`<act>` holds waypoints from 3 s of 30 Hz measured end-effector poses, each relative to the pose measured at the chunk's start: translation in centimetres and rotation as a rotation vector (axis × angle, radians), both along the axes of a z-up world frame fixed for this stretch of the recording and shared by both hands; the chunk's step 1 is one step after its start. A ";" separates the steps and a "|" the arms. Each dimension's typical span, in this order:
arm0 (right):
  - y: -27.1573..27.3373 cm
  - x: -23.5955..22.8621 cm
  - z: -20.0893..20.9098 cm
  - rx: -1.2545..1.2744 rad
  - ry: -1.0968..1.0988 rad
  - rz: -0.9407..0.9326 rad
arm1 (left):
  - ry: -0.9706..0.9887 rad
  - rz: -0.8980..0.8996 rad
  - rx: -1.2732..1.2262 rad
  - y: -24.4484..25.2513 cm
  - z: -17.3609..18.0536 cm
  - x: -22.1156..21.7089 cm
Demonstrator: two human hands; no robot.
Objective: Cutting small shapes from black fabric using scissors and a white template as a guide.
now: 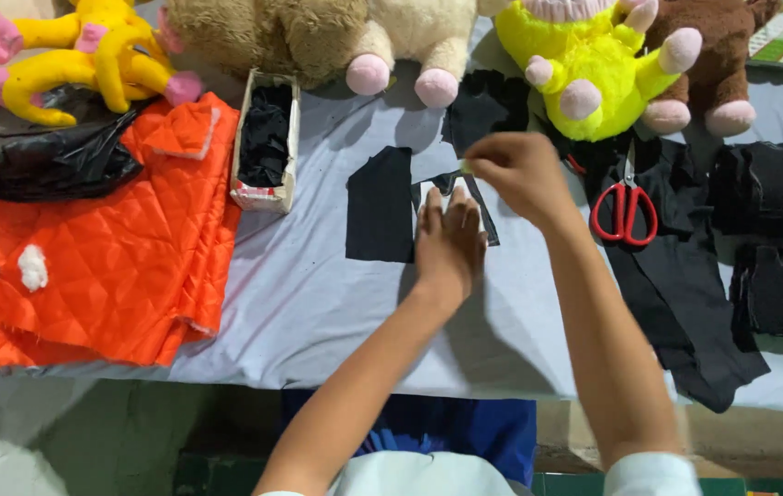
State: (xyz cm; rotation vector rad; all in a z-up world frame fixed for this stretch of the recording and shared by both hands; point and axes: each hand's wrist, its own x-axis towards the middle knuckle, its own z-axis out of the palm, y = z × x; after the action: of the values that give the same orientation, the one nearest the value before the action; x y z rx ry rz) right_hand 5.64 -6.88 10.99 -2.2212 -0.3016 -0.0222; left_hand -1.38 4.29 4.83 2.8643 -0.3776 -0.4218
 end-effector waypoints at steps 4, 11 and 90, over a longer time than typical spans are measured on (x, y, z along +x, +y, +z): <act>-4.9 -1.9 -5.8 0.180 -0.031 -0.216 | -0.593 -0.194 -0.296 3.2 -3.8 0.2; -4.3 -2.6 -9.8 0.376 -0.120 -0.439 | -0.691 0.338 -0.672 9.5 -6.9 5.5; -13.4 -4.1 -10.0 0.303 -0.474 -1.017 | -0.640 0.061 -0.236 7.1 -7.0 5.1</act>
State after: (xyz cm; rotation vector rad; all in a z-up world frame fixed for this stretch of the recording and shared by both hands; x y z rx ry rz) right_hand 1.51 -20.27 1.03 -1.8213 0.5693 -1.0667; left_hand 3.72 11.42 -2.14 2.6959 -0.4050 0.5330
